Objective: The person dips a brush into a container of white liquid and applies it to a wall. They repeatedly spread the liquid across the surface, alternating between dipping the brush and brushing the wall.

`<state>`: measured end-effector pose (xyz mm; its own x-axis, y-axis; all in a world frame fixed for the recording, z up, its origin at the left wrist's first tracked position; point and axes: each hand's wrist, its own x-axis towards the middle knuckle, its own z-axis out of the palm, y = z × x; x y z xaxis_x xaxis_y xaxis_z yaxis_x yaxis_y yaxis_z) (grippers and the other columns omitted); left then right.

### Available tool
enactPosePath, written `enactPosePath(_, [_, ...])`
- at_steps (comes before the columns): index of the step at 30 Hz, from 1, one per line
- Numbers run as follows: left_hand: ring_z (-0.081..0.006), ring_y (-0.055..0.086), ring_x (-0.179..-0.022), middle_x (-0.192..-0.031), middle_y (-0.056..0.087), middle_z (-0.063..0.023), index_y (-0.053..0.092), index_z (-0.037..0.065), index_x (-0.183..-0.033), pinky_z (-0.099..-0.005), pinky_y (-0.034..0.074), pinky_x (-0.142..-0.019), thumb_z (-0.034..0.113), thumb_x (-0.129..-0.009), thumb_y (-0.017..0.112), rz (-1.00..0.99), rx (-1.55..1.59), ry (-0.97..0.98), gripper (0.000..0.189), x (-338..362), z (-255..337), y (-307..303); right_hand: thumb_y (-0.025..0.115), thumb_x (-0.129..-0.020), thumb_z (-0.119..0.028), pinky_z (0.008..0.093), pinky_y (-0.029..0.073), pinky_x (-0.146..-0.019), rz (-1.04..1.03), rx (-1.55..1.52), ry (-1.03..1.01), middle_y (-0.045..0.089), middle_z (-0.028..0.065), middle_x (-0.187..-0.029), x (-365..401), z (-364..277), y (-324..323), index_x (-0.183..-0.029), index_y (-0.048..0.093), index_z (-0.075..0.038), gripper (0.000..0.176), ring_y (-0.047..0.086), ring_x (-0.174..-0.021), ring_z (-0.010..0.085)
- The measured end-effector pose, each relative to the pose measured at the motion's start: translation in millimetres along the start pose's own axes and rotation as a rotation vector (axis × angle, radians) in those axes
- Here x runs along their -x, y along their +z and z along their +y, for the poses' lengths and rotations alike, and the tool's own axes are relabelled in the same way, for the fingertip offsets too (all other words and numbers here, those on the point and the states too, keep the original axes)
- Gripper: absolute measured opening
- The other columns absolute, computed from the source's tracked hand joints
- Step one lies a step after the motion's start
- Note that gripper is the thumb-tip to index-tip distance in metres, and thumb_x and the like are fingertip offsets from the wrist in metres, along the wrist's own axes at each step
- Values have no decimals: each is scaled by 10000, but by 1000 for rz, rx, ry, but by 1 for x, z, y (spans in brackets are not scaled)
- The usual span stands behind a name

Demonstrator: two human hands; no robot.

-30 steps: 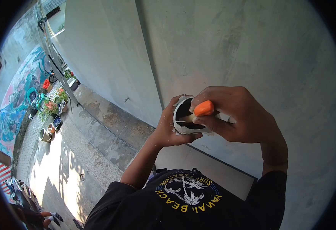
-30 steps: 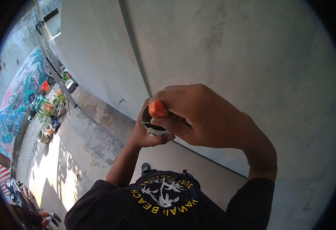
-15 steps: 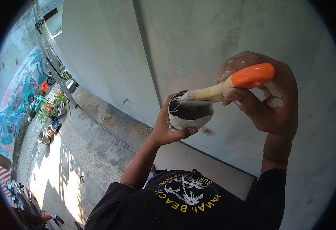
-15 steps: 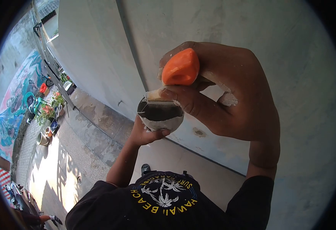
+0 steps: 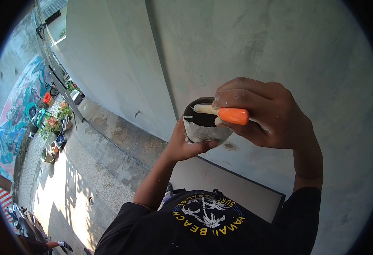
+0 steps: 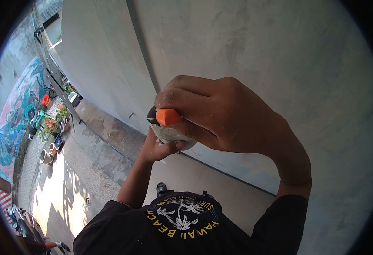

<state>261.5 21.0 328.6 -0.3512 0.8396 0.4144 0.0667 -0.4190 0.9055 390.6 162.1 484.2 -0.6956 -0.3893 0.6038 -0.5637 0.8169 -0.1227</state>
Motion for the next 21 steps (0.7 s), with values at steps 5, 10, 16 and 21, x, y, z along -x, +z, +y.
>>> enactPosePath(5, [-193,598,-1064,-1163,600,-117,444,6,-1299,-342,496,-911,191,-674,789,6,-51,19,737,3,-7,-5,713,-823,-117,270,562,-567,17,38,-9,660,93,-944,2,-6,-4,-1025,598,-37,246,697,-746,218])
enactPosePath(10, [-212,582,-1097,-1181,586,-127,446,7,-1295,-353,469,-945,215,-673,792,39,-76,-38,741,4,-10,-5,797,-688,-80,263,558,-566,25,88,-19,669,111,-959,6,-9,-6,-1036,600,-50,401,700,-759,211])
enactPosePath(16, [-223,572,-1114,-1179,580,-122,445,8,-1295,-348,447,-962,233,-660,799,32,-81,-16,760,2,-14,-3,795,-692,-89,262,547,-560,49,96,-34,668,107,-959,12,-11,-12,-1032,610,-43,390,691,-741,216])
enactPosePath(21, [-218,566,-1129,-1195,570,-118,429,4,-1308,-345,435,-979,219,-634,826,27,-99,35,811,2,-10,1,786,-732,-110,272,542,-576,193,-28,-10,681,93,-910,19,-6,-11,-1003,621,-56,321,695,-753,217])
